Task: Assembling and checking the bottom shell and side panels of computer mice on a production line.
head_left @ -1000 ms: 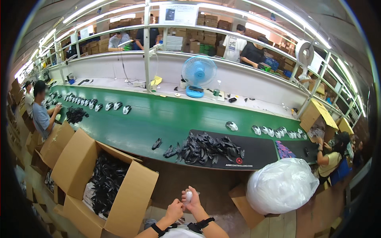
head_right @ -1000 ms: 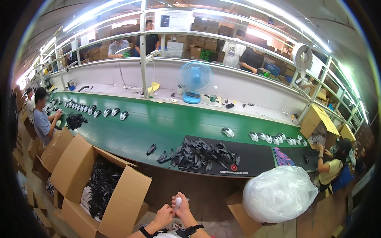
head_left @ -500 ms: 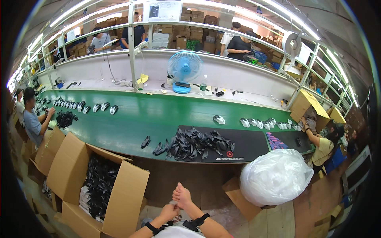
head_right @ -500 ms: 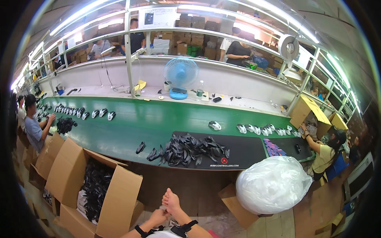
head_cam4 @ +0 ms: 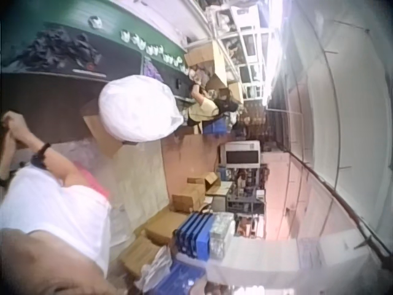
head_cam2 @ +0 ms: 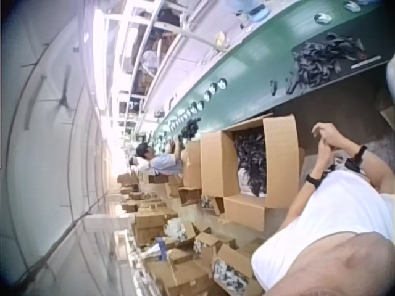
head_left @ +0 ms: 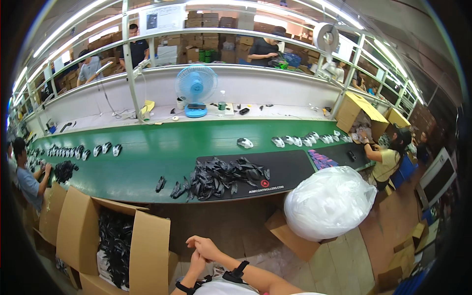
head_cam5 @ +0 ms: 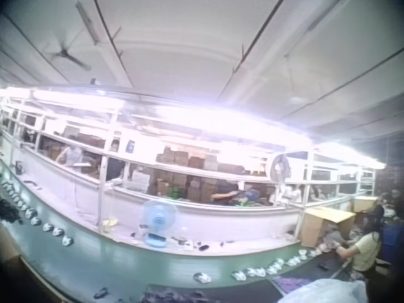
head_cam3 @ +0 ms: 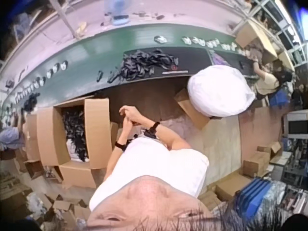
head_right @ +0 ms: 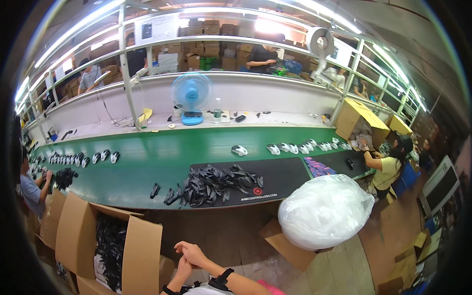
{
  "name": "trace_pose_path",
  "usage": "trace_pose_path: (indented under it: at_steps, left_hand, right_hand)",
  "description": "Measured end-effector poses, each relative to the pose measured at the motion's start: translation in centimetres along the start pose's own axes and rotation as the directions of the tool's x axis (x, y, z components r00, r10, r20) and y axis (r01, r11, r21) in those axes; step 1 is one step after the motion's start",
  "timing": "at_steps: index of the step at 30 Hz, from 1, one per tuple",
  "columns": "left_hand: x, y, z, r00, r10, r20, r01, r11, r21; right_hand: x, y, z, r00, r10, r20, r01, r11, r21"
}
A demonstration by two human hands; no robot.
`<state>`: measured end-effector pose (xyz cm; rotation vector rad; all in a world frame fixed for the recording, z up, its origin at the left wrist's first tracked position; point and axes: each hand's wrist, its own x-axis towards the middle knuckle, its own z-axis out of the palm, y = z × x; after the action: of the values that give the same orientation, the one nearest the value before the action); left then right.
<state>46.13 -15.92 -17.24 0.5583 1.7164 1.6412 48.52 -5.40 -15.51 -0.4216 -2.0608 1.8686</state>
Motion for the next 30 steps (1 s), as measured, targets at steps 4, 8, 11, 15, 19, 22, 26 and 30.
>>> trace_pose_path:
  at_steps: [4,8,11,15,19,22,26,30]
  left_hand:
    - [0.8,-2.8,-0.9,0.999,0.031,0.026,-0.027,0.991,-0.134]
    - [1.3,-2.7,-0.5,0.996,0.081,0.027,-0.078,0.993,-0.088]
    - [0.9,-1.7,-0.5,0.968,0.149,0.201,-0.176,0.977,0.121]
    - [0.1,0.9,-0.1,0.923,0.052,0.382,-0.088,0.993,0.078]
    - [-0.4,1.4,0.3,0.902,0.061,0.428,-0.103,0.992,0.076]
    - [0.0,3.4,0.8,0.881,-0.012,0.473,0.033,0.999,-0.036]
    - [0.8,0.7,-1.3,0.897,-0.239,0.373,0.237,0.97,0.053]
    - [1.6,-0.2,-3.9,0.912,-0.312,0.266,0.312,0.949,0.042]
  right_hand:
    - [-0.4,-3.2,-0.2,0.968,0.23,0.105,-0.214,0.967,-0.14]
    - [-0.2,-2.3,-0.3,0.982,0.131,-0.137,-0.147,0.982,-0.115]
    - [0.2,-1.7,-1.7,0.939,0.122,-0.32,-0.161,0.982,-0.096]
    - [-0.4,1.0,-3.5,0.907,0.031,-0.421,-0.13,0.969,-0.209]
    - [-1.2,2.6,-5.0,0.849,0.025,-0.528,-0.164,0.962,-0.217]
    - [-2.5,6.0,-8.0,0.671,0.061,-0.739,-0.173,0.982,-0.077]
    - [-4.5,2.9,-13.5,0.568,0.377,-0.732,-0.159,0.922,0.353]
    - [-7.1,-3.2,-20.8,0.461,0.141,-0.876,-0.075,0.99,0.12]
